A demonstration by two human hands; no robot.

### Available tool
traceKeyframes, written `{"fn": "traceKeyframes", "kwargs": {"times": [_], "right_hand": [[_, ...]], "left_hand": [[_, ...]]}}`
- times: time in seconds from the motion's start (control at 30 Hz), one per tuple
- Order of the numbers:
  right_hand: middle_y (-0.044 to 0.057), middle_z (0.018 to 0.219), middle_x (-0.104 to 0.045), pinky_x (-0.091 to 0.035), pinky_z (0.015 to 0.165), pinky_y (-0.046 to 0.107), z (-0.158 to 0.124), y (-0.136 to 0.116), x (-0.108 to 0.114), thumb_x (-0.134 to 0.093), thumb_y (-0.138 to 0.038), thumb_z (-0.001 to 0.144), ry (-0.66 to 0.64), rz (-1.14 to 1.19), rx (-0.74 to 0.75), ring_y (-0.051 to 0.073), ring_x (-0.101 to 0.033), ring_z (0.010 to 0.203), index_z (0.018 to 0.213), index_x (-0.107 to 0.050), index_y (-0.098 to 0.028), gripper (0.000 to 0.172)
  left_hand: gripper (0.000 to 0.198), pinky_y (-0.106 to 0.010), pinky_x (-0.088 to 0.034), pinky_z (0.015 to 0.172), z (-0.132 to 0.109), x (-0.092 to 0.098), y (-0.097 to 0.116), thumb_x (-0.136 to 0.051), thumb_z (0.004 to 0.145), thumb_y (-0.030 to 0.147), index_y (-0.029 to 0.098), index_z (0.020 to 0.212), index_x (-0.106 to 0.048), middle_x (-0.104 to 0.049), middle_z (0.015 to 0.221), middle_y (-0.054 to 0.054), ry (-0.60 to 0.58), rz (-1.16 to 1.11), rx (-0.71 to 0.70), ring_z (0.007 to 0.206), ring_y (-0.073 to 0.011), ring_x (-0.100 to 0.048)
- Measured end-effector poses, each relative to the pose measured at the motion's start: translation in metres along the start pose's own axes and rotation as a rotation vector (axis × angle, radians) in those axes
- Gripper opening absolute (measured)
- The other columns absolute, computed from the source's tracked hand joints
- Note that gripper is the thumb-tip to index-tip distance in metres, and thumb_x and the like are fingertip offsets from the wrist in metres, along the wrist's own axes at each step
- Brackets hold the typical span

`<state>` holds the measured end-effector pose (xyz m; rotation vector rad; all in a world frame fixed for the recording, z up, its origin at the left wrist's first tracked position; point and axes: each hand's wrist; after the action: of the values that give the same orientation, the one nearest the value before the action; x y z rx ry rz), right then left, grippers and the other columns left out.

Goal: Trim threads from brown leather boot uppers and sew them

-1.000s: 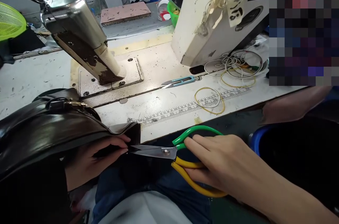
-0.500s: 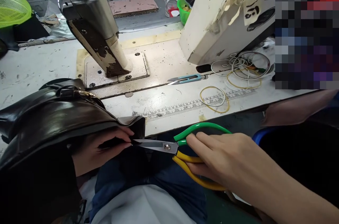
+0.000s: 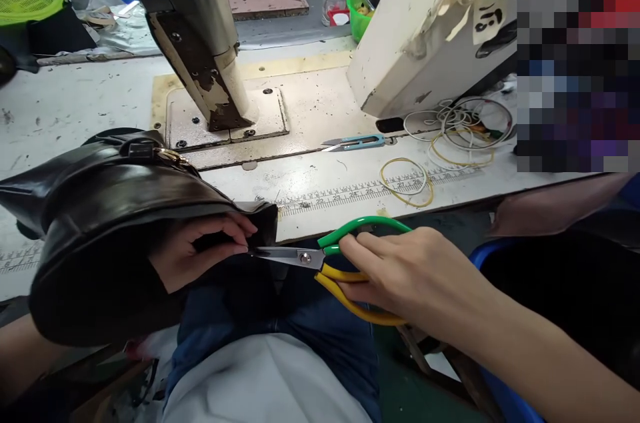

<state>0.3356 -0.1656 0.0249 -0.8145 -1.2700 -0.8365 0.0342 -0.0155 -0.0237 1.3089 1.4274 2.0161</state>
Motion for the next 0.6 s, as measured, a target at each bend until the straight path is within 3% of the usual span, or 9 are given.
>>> {"fn": "traceKeyframes", "kwargs": {"times": [0.13,0.3,0.43,0.6], "right_hand": [[-0.003,0.061,-0.054,-0.025,0.048,0.031,0.01,-0.003,0.004,-0.035,-0.044,0.108,0.005,-0.01,-0.019,0.011,-0.05,0.047,0.08,-0.049,-0.021,0.038],[-0.004,0.06,-0.052,-0.021,0.047,0.029,0.023,-0.007,0.001,-0.034,-0.049,0.105,-0.001,0.04,-0.021,0.01,-0.038,0.043,0.075,-0.043,-0.023,0.041],[-0.004,0.06,-0.054,-0.022,0.049,0.028,0.021,-0.008,-0.004,-0.036,-0.051,0.105,-0.024,0.122,-0.047,0.011,-0.039,0.044,0.078,-0.045,-0.022,0.04],[-0.006,0.051,-0.051,-0.019,0.049,0.027,0.034,-0.019,-0.003,-0.061,-0.048,0.092,-0.127,0.049,-0.124,0.013,-0.04,0.043,0.08,-0.052,-0.022,0.03]], "left_hand": [[0.007,-0.025,-0.051,0.101,0.009,0.004,0.005,-0.065,0.095,0.023,0.026,0.099,-0.069,-0.071,0.116,0.0,-0.048,-0.088,-0.05,0.109,-0.0153,-0.066],[0.006,-0.016,-0.048,0.095,0.019,0.012,0.02,-0.066,0.094,0.022,0.023,0.088,-0.067,-0.071,0.113,0.004,-0.111,-0.11,-0.02,0.102,-0.0093,-0.065],[0.006,-0.018,-0.048,0.094,0.021,0.017,0.025,-0.066,0.094,0.026,0.022,0.09,-0.068,-0.07,0.118,0.002,-0.167,-0.132,0.071,0.106,-0.0122,-0.065],[0.011,-0.024,-0.048,0.098,0.022,0.018,0.024,-0.068,0.091,0.033,0.022,0.095,-0.068,-0.069,0.123,0.001,-0.19,-0.143,0.133,0.113,-0.0171,-0.063]]}}
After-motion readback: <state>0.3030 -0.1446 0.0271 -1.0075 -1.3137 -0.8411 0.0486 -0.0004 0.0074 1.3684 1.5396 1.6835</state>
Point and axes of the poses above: each hand's wrist, its own z-axis towards the middle knuckle, its own x-axis out of the back of the hand, y = z × x
